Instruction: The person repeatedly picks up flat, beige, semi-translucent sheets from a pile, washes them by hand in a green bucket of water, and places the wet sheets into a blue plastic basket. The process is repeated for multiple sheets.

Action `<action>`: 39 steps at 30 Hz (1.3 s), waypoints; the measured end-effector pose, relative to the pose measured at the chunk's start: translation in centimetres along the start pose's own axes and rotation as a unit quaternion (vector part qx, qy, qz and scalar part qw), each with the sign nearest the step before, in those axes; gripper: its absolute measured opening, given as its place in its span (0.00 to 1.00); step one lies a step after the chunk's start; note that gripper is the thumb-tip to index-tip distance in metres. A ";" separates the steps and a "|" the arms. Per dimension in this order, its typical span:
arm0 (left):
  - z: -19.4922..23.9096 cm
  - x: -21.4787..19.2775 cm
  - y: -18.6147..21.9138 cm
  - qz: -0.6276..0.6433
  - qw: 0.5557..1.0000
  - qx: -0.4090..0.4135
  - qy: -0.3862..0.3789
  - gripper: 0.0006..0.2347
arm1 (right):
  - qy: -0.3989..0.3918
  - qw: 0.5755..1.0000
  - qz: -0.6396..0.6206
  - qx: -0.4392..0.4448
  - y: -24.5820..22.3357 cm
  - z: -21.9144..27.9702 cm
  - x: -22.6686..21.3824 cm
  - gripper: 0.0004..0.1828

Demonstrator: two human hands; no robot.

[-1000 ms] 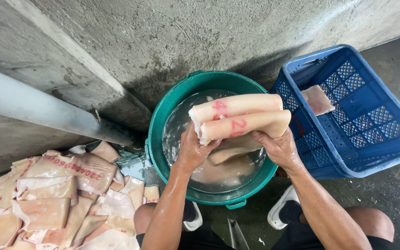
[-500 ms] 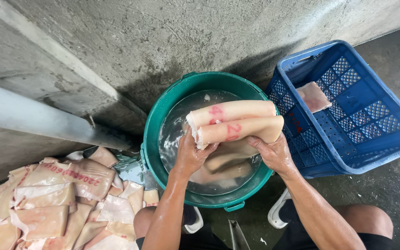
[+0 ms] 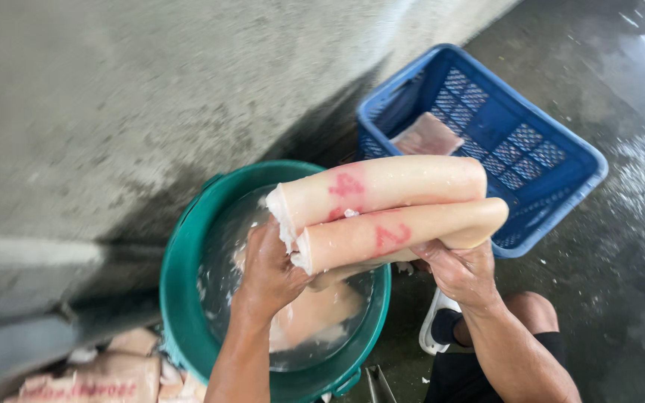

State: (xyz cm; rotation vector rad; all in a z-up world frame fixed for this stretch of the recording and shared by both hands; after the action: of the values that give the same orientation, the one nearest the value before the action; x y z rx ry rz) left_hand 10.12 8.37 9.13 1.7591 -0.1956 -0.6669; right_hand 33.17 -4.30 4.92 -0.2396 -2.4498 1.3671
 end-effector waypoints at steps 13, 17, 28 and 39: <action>-18.8 11.9 4.7 0.050 0.978 0.050 -0.197 0.20 | 0.162 0.978 0.119 -0.057 -3.7 -6.4 -11.4 0.15; -22.3 16.4 3.2 0.061 0.967 -0.004 -0.246 0.20 | 0.217 0.963 0.160 -0.026 -1.7 -6.5 -15.0 0.15; -26.7 25.9 -5.3 0.001 0.941 -0.128 -0.314 0.23 | 0.338 0.918 0.186 0.092 10.4 -0.8 -20.6 0.13; -31.6 35.2 -12.6 -0.044 0.887 -0.281 -0.363 0.23 | 0.518 0.843 0.006 0.143 21.9 0.1 -25.8 0.20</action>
State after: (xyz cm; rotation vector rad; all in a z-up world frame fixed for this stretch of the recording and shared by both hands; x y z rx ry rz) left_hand 53.20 22.32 -9.57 0.9059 -0.3876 -1.2906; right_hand 57.01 -0.56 -18.90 -0.7013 -1.3277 1.1272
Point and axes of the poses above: each hand's wrist, its own z-axis away from the middle knuckle, its own x-axis out of the palm, y = z × x, the point moved 1 cm from there along -z, towards the middle knuckle, and after that the axes turned 14 degrees about -x, right-handed, at the moved point
